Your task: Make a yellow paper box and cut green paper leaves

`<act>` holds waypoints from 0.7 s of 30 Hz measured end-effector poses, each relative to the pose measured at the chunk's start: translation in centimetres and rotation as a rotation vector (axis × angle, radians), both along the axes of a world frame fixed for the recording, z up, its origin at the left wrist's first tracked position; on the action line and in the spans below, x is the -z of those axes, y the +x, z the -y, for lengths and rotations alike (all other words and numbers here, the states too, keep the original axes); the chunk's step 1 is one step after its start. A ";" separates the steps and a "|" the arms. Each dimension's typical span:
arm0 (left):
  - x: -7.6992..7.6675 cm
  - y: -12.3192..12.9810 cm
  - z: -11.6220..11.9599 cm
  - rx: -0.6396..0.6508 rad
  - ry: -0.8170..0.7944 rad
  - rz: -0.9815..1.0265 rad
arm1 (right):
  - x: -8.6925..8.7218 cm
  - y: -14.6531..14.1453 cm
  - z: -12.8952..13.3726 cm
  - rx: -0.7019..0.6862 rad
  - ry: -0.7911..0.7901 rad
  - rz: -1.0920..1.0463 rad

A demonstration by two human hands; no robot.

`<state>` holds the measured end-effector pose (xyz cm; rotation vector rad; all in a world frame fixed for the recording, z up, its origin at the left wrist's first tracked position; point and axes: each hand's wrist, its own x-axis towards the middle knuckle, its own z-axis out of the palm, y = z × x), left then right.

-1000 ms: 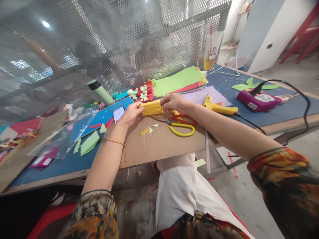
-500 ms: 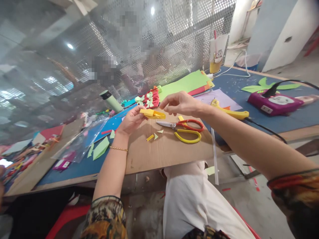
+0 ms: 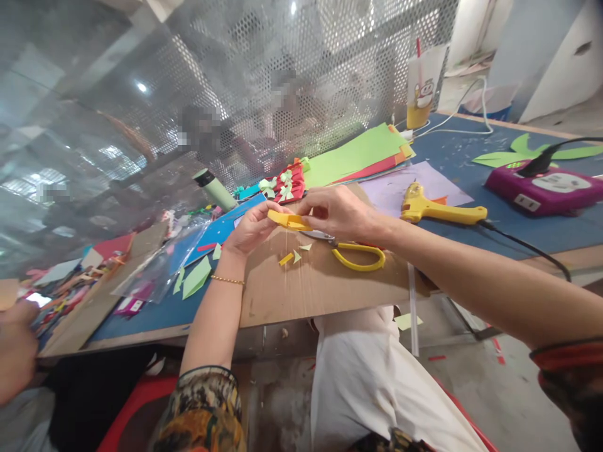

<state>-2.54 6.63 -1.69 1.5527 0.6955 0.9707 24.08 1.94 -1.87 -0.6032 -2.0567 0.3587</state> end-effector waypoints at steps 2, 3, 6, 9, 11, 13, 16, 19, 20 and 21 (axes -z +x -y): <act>0.0 0.0 0.1 0.013 -0.009 -0.028 | 0.2 -0.2 0.1 0.022 -0.006 -0.017; 0.0 0.0 0.1 0.015 -0.012 -0.037 | 0.3 -0.3 0.1 0.032 -0.009 -0.022; -0.1 0.0 0.2 0.014 -0.020 -0.038 | 0.4 -0.4 0.2 0.050 -0.023 -0.037; -0.1 0.1 0.2 0.011 -0.031 -0.029 | 0.4 -0.5 0.1 0.056 -0.030 -0.049; -0.1 0.1 0.3 0.006 -0.034 -0.030 | 0.4 -0.5 0.1 0.053 -0.028 -0.058; -0.2 0.0 0.4 0.005 -0.037 -0.036 | 0.4 -0.6 0.1 0.029 -0.030 -0.080; -0.3 0.0 0.5 0.018 -0.054 -0.039 | 0.3 -0.6 0.3 -0.047 -0.038 -0.128; -0.3 0.0 0.7 0.036 -0.063 -0.035 | 0.2 -0.6 0.8 -0.117 -0.030 -0.154; -0.3 0.1 0.7 0.041 -0.059 -0.034 | 0.2 -0.5 0.9 -0.133 -0.027 -0.157; -0.3 0.2 0.8 0.046 -0.052 -0.032 | 0.1 -0.5 1.0 -0.146 -0.025 -0.158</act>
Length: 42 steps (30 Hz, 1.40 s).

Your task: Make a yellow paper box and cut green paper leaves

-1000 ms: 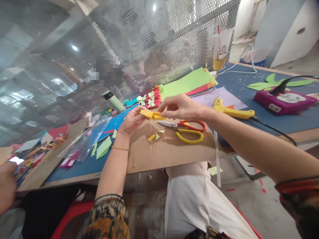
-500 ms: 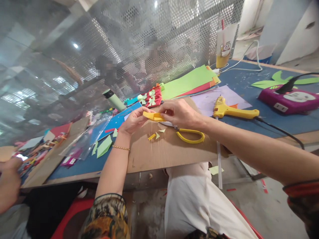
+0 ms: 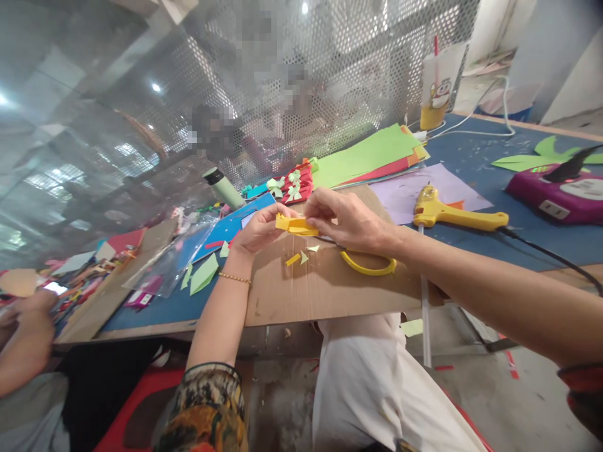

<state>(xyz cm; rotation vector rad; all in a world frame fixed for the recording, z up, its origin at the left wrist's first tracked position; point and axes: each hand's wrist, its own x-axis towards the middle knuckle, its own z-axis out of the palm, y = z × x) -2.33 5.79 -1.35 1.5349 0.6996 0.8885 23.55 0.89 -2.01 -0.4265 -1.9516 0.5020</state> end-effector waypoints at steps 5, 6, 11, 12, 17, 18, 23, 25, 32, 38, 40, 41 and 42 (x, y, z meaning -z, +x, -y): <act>-0.5 0.5 0.7 0.052 0.043 0.010 | 0.0 0.1 0.8 -0.058 0.016 0.019; -0.7 0.5 0.9 0.057 0.055 0.000 | 0.0 0.1 1.0 -0.072 0.021 0.025; -1.8 0.2 2.0 0.036 0.120 -0.066 | -0.4 0.5 2.1 -0.068 0.044 0.032; -2.0 0.1 2.2 0.029 0.131 -0.070 | -0.5 0.5 2.3 -0.060 0.044 0.015; -2.7 -0.3 3.3 0.000 0.167 -0.106 | -0.7 0.7 2.8 -0.035 0.048 -0.025; -2.9 -0.3 3.4 -0.003 0.172 -0.115 | -0.6 0.7 2.9 -0.035 0.049 -0.023; -3.4 -0.8 3.7 -0.010 0.246 -0.128 | -0.6 0.6 3.3 -0.036 -0.037 0.002; -3.5 -1.0 3.6 -0.014 0.281 -0.139 | -0.6 0.5 3.5 -0.017 -0.043 0.005; -3.8 -1.1 3.7 -0.108 0.340 -0.118 | 0.0 0.5 3.8 0.096 0.104 0.006; -4.0 -0.9 4.0 -0.175 0.372 -0.070 | 1.4 0.2 3.4 0.258 0.398 0.094; -4.0 -1.0 4.0 -0.180 0.369 -0.074 | 1.6 0.2 3.3 0.300 0.476 0.131; -3.9 -1.0 3.9 -0.176 0.369 -0.076 | 1.6 0.3 3.3 0.307 0.511 0.144; -3.8 -1.1 3.8 -0.170 0.369 -0.078 | 1.5 0.3 3.3 0.312 0.542 0.149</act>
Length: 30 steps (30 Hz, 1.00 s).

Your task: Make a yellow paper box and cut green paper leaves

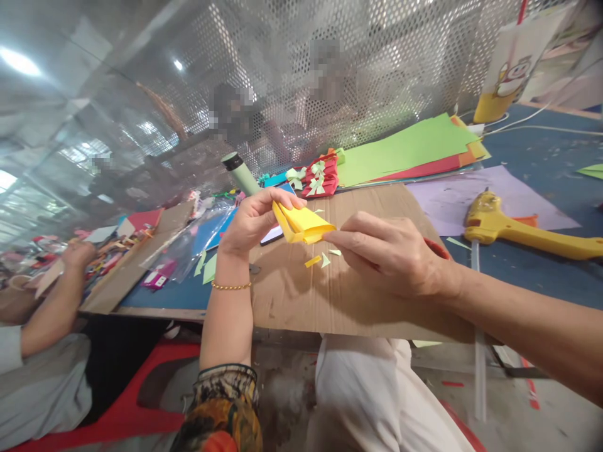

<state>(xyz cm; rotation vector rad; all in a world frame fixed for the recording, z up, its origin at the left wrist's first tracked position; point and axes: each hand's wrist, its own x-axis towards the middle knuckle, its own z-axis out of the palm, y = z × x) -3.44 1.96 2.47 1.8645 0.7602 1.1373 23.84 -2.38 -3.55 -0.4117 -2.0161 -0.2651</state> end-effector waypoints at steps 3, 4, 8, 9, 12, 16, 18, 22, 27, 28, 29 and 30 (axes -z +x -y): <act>0.2 -0.2 -0.2 0.020 -0.002 -0.002 | -0.2 0.2 0.0 0.006 0.049 -0.017; 0.2 -0.3 -0.3 0.025 -0.004 0.000 | -0.2 0.2 0.0 0.006 0.046 -0.026; 0.3 -0.4 -0.5 0.031 -0.020 0.005 | -0.3 0.6 -0.2 0.004 -0.042 -0.044; 0.3 -0.4 -0.5 0.028 -0.029 0.003 | -0.3 0.7 -0.3 0.007 -0.064 -0.052; 0.4 -0.3 -0.6 0.013 -0.067 0.000 | -0.1 0.7 -0.9 0.016 -0.106 -0.090; 0.9 -0.2 -1.2 0.020 -0.108 -0.006 | 0.3 0.1 -1.9 -0.003 -0.152 -0.128; 1.3 -0.2 -1.5 0.020 -0.115 -0.013 | 0.5 -0.2 -2.4 -0.019 -0.152 -0.154; 2.0 -0.3 -2.1 -0.001 -0.128 -0.035 | 0.8 -0.3 -3.1 -0.052 -0.173 -0.184; 2.2 -0.4 -2.1 -0.007 -0.140 -0.055 | 0.6 -0.2 -3.5 -0.063 -0.253 -0.174; 2.2 -0.4 -2.2 -0.003 -0.147 -0.056 | 0.6 -0.2 -3.6 -0.064 -0.263 -0.175; 2.3 -0.4 -2.2 0.001 -0.154 -0.056 | 0.6 -0.2 -3.6 -0.063 -0.273 -0.175; 2.3 -0.4 -2.2 0.004 -0.161 -0.056 | 0.5 -0.2 -3.7 -0.062 -0.284 -0.174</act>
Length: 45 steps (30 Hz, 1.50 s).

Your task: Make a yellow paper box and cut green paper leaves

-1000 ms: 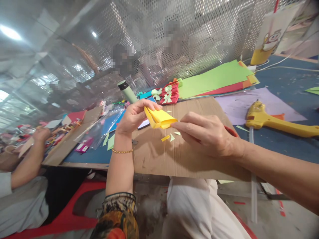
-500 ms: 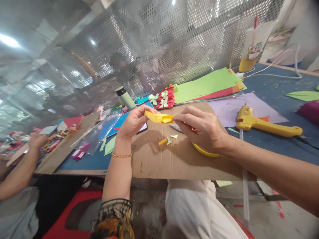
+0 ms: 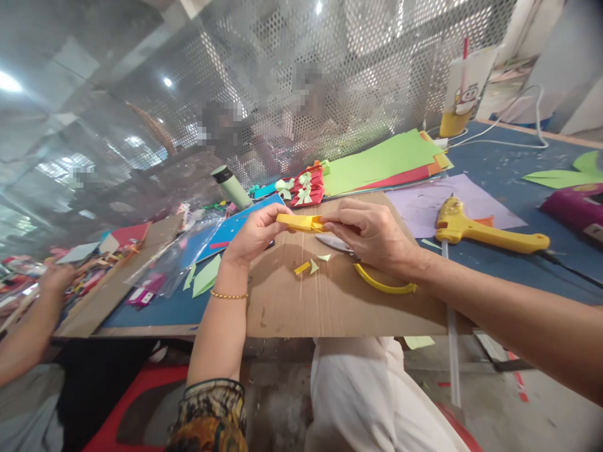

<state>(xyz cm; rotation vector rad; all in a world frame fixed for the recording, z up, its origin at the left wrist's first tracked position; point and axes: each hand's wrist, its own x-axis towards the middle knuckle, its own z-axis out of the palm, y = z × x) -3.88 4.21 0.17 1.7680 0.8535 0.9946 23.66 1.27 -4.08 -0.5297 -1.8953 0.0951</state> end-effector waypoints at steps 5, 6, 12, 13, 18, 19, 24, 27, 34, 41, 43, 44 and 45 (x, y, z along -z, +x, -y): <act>0.2 0.0 -0.3 0.001 -0.029 -0.011 | -0.3 0.1 0.1 -0.018 -0.077 0.067; 0.2 0.1 -0.3 -0.004 -0.029 -0.020 | -0.4 0.1 0.1 -0.026 -0.096 0.087; 0.2 0.2 -0.2 -0.023 -0.023 -0.081 | -0.8 0.1 0.3 -0.014 -0.198 0.144; 0.2 0.2 -0.2 -0.023 -0.026 -0.084 | -0.8 0.1 0.3 -0.003 -0.211 0.140; 0.2 0.4 -0.1 -0.011 -0.041 -0.087 | -1.0 0.0 0.3 0.023 -0.306 0.098; 0.2 0.5 -0.1 -0.011 -0.044 -0.085 | -1.0 0.0 0.4 0.027 -0.327 0.083; 0.1 0.8 0.1 -0.020 -0.047 -0.071 | -1.3 0.0 0.8 0.084 -0.380 0.015; 0.0 0.9 0.2 -0.011 -0.046 -0.070 | -1.2 -0.1 0.9 0.109 -0.380 0.001; 0.0 1.1 0.3 0.009 -0.069 -0.036 | -0.4 -0.5 0.3 0.160 -0.348 -0.007; 0.0 1.1 0.2 0.030 -0.075 -0.018 | 0.0 -0.2 -0.5 0.164 -0.192 -0.023; 0.1 1.1 0.1 0.036 -0.078 -0.018 | 0.1 -0.1 -0.8 0.141 -0.187 -0.025; 0.1 1.1 0.1 0.038 -0.080 -0.020 | 0.2 -0.1 -1.0 0.134 -0.202 -0.020; 0.1 1.2 0.1 0.037 -0.081 -0.021 | 0.3 -0.2 -1.1 0.131 -0.222 -0.016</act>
